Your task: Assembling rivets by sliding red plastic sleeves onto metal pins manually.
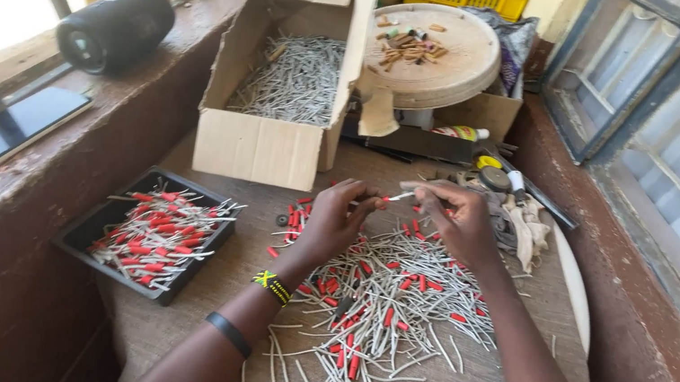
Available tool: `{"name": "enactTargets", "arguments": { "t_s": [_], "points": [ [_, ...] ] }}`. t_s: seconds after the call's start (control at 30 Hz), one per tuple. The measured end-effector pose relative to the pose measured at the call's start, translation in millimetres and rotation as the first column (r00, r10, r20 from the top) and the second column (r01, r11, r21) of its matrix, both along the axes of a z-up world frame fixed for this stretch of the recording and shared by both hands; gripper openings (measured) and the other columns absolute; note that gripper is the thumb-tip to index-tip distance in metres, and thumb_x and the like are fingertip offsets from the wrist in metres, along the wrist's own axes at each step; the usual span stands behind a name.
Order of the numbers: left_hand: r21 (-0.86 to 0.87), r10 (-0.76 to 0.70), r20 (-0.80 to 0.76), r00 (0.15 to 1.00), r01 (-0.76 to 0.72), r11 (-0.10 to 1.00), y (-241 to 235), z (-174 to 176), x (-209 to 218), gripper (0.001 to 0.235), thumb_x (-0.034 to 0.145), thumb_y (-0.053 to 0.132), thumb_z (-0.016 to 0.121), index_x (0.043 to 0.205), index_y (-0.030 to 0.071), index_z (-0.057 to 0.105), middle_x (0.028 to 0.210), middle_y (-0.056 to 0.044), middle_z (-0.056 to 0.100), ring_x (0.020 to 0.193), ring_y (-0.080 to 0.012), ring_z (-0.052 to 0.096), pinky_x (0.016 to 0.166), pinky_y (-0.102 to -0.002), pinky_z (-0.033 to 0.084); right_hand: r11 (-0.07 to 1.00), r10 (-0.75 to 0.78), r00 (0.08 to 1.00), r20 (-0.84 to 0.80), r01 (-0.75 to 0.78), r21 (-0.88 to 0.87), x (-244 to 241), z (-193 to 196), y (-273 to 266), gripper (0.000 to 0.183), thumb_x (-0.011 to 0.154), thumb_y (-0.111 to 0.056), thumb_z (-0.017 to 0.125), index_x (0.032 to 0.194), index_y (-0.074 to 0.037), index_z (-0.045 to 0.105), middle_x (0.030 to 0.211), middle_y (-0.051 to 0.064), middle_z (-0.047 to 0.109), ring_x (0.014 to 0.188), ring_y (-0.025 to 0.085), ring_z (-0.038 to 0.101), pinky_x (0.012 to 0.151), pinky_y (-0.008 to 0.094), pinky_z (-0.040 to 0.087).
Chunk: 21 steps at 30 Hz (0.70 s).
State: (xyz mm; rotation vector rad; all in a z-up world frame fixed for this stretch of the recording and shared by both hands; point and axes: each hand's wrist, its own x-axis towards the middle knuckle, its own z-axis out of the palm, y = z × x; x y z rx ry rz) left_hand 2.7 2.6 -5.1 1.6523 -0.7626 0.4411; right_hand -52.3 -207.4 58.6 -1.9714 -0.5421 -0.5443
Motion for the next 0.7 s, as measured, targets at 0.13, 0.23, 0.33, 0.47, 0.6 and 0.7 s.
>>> {"name": "enactTargets", "arguments": {
  "t_s": [0.13,0.23,0.33,0.47,0.6,0.7],
  "points": [
    [0.001,0.029,0.035,0.999,-0.029,1.000,0.6,2.1,-2.5,0.012,0.097,0.014,0.070,0.101,0.003,0.076,0.083,-0.017,0.068,0.086,-0.0406,0.074,0.073,-0.045,0.063,0.997,-0.023,0.995,0.094,0.030,-0.071,18.1,-18.2,0.8,0.016,0.095,-0.003,0.068,0.105,-0.004,0.080,0.084,0.017,0.077,0.084,0.022,0.072,0.077,0.040,0.057],
    [-0.012,0.039,0.031,0.999,-0.039,0.999,-0.4,0.4,-0.2,0.010,0.097,0.011,0.070,0.100,0.004,0.076,0.080,-0.015,0.068,0.084,-0.0384,0.074,0.070,-0.046,0.062,0.993,-0.078,0.987,0.140,0.090,-0.083,10.1,-15.9,12.4,0.014,0.095,-0.005,0.070,0.104,-0.007,0.081,0.074,0.013,0.074,0.075,0.017,0.072,0.072,0.035,0.057],
    [-0.011,0.040,0.034,0.999,-0.040,0.999,-0.3,-2.5,1.1,0.009,0.096,0.014,0.071,0.098,0.006,0.076,0.078,-0.015,0.068,0.084,-0.0388,0.073,0.071,-0.046,0.061,0.989,-0.123,0.980,0.156,0.134,-0.059,0.7,-13.5,21.1,0.013,0.095,-0.005,0.072,0.105,-0.007,0.081,0.066,0.011,0.071,0.068,0.014,0.070,0.065,0.030,0.056],
    [-0.038,0.021,0.019,1.000,-0.020,0.999,-0.6,-3.5,-3.1,0.009,0.097,0.016,0.071,0.098,0.009,0.077,0.077,-0.015,0.069,0.084,-0.0374,0.074,0.075,-0.046,0.059,0.988,-0.125,0.977,0.171,0.138,-0.066,1.9,-16.5,23.8,0.013,0.096,-0.003,0.071,0.104,-0.005,0.081,0.064,0.013,0.070,0.066,0.016,0.070,0.062,0.031,0.056],
    [-0.056,0.013,0.028,1.000,-0.011,0.998,-6.1,-3.3,0.0,0.009,0.096,0.016,0.073,0.098,0.011,0.079,0.075,-0.014,0.069,0.082,-0.0361,0.074,0.076,-0.044,0.058,0.983,-0.145,0.973,0.182,0.162,-0.082,10.7,-24.1,18.1,0.012,0.096,-0.005,0.071,0.103,-0.005,0.080,0.064,0.013,0.070,0.067,0.018,0.071,0.062,0.033,0.055],
    [-0.025,0.023,0.061,0.998,-0.021,0.999,-0.2,9.0,-7.5,0.009,0.096,0.017,0.072,0.099,0.011,0.078,0.076,-0.014,0.069,0.083,-0.0385,0.073,0.077,-0.045,0.058,0.985,-0.156,0.969,0.191,0.166,-0.038,4.7,-20.1,26.0,0.012,0.097,-0.003,0.070,0.104,-0.003,0.079,0.064,0.015,0.070,0.066,0.018,0.070,0.062,0.033,0.055]
  ]
}}
